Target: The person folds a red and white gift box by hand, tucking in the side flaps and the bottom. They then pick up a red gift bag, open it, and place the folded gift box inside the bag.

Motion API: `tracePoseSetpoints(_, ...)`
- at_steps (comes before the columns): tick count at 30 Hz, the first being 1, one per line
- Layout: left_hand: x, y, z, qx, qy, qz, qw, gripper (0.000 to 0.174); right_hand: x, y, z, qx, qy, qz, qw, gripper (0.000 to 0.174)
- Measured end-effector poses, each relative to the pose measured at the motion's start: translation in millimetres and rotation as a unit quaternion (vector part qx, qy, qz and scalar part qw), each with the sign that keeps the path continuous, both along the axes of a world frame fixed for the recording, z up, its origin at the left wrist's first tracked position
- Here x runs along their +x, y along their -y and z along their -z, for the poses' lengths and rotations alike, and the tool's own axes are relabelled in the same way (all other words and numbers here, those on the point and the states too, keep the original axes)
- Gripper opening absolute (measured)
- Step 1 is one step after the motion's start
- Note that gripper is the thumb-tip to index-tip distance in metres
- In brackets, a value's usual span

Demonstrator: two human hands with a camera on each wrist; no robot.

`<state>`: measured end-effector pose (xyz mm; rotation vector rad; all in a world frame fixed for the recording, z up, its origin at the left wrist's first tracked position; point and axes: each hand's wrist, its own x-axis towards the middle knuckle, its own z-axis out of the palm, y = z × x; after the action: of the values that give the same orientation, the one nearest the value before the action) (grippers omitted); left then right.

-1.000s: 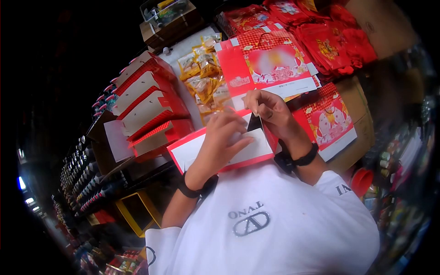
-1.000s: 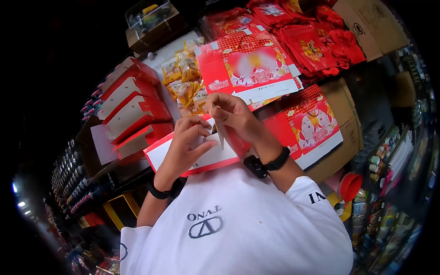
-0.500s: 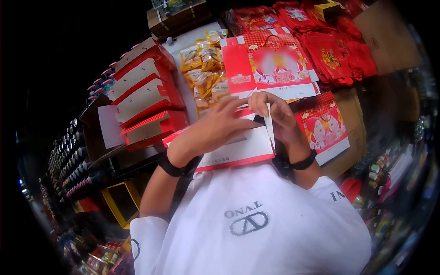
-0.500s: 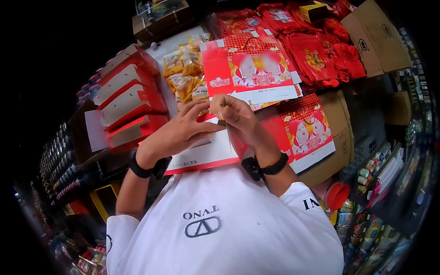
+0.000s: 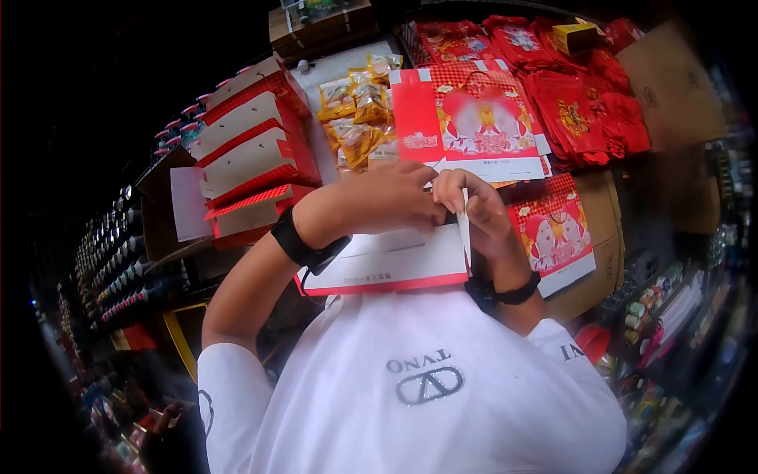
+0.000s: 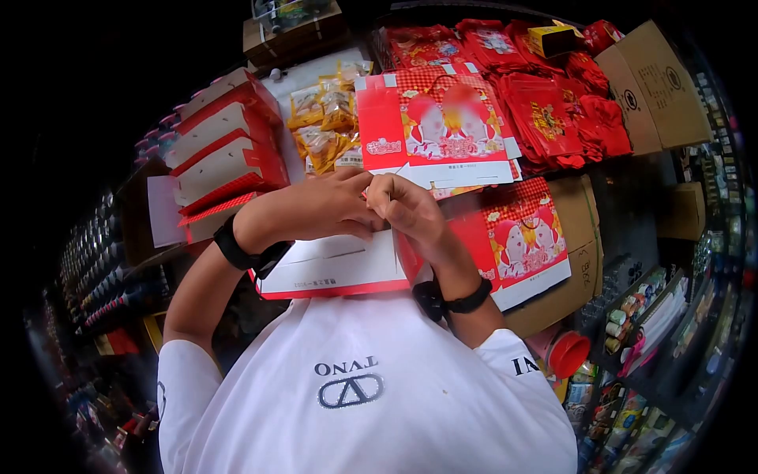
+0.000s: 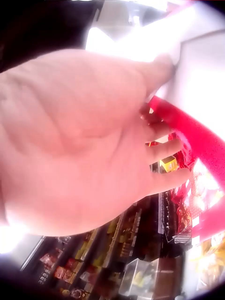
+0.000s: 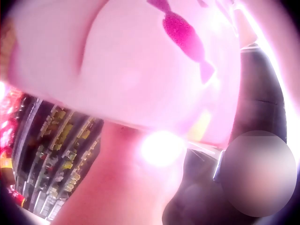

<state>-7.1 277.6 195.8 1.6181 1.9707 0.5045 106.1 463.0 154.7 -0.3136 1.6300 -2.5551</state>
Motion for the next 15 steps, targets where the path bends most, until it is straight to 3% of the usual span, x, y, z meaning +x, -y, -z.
tracePoseSetpoints(3,8,0,17,0.079,-0.065,-0.014,0.995,0.02,1,0,0,0.002,-0.001,0.0,1.0,0.056)
tracePoseSetpoints(15,19,1,18,0.098,-0.094,-0.042,0.99,0.028,4,0,0,0.021,-0.026,-0.003,0.999,0.051)
